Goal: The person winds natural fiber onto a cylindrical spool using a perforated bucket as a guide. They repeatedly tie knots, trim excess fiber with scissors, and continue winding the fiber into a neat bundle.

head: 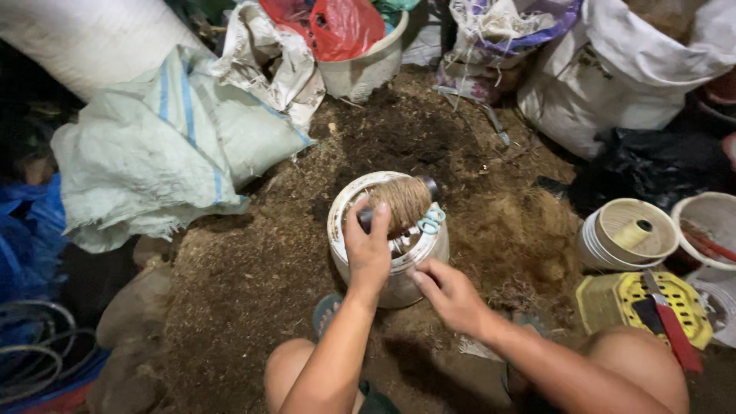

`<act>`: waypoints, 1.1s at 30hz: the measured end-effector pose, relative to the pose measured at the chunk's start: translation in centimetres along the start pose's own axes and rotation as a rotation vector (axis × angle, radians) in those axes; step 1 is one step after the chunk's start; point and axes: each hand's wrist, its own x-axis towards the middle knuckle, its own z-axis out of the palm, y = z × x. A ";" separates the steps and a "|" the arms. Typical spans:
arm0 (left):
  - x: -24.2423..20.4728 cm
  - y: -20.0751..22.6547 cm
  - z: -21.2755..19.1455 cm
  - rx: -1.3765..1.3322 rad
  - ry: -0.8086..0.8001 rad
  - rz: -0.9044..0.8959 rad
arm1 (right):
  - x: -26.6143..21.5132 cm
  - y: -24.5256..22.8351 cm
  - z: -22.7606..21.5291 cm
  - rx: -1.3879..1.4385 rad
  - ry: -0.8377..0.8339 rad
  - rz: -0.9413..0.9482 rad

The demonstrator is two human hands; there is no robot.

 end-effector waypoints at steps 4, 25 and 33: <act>-0.3 2.0 -0.9 0.121 -0.060 0.306 | -1.8 -4.1 -1.7 -0.422 -0.014 -0.405; -5.2 2.8 0.9 -0.415 -0.536 -0.114 | 3.6 -2.1 -5.1 0.189 0.478 -0.136; -3.2 2.6 1.0 -0.174 -0.298 -0.049 | 0.0 -6.9 -9.6 -0.330 0.246 -0.381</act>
